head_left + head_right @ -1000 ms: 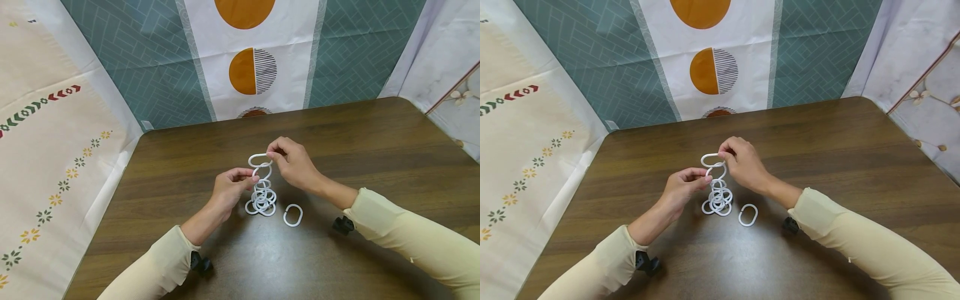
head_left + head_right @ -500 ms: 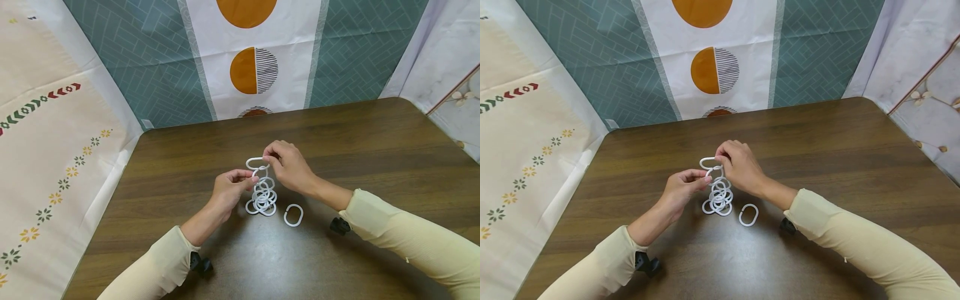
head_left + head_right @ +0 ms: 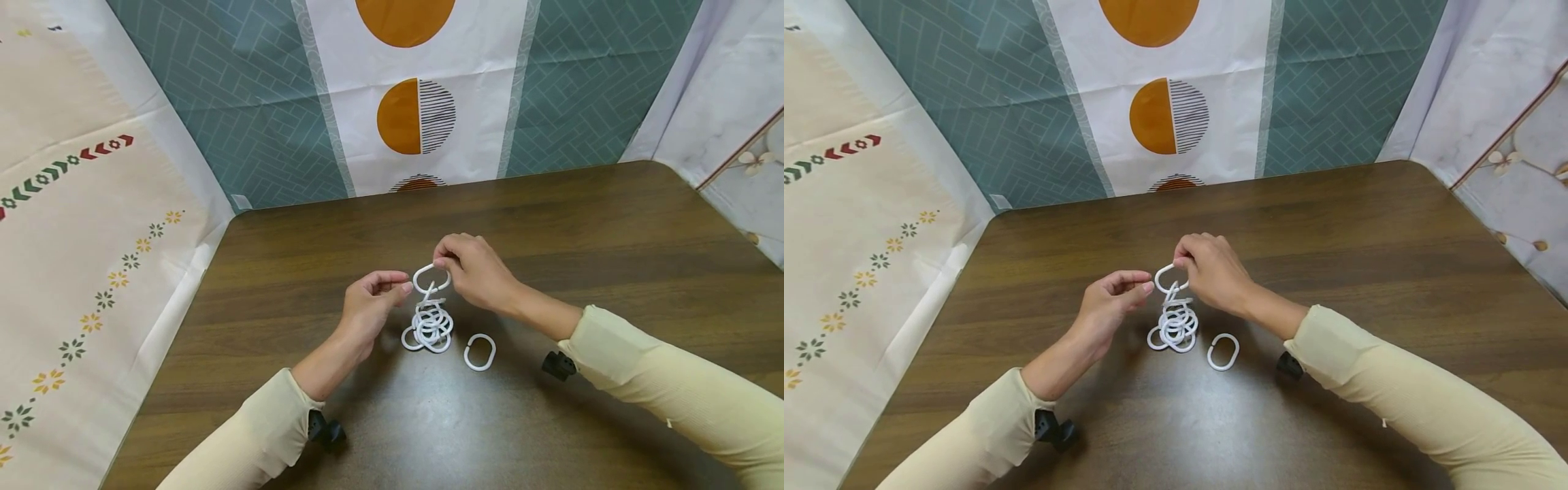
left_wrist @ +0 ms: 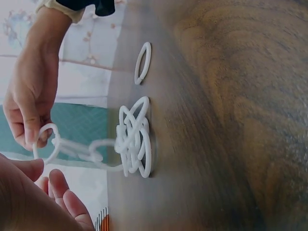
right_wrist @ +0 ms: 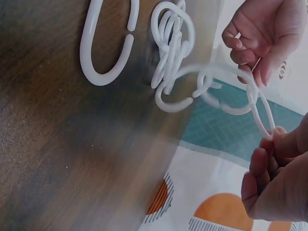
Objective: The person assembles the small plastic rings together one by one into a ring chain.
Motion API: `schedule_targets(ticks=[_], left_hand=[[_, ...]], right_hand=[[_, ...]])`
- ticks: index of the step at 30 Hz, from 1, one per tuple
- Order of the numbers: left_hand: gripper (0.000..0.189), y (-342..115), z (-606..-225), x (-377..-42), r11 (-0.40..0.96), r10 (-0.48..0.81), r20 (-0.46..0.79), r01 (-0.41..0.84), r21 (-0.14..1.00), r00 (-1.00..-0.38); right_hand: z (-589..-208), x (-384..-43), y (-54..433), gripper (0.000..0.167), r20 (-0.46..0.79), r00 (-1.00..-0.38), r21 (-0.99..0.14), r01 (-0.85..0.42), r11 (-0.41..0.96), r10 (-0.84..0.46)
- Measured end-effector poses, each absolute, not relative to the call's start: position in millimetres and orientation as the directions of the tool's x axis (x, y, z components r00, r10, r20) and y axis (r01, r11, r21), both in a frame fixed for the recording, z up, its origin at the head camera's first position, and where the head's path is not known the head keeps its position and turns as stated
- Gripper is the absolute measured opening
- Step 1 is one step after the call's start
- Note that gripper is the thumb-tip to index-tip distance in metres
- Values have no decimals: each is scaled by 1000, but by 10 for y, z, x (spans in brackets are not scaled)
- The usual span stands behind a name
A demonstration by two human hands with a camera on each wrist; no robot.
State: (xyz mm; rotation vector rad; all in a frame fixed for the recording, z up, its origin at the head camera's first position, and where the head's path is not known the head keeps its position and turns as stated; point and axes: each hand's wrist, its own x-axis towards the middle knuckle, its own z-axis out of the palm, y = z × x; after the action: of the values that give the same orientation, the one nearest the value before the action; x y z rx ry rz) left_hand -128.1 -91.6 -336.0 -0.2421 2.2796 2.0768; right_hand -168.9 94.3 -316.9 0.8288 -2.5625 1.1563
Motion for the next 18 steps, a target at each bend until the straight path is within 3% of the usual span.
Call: schedule_targets(ticks=[10,18], left_hand=[[18,-926,-3361,-1283,131,-32,-137,-140,981,-990],[19,-948,-3390,-1286,178,79,-176,-160,971,-981]], right_hand=[[-3180,-1690,913,11,369,-809,-614,-582,533,-458],[-3166,-1702,921,12,357,-769,-608,-622,493,-530]])
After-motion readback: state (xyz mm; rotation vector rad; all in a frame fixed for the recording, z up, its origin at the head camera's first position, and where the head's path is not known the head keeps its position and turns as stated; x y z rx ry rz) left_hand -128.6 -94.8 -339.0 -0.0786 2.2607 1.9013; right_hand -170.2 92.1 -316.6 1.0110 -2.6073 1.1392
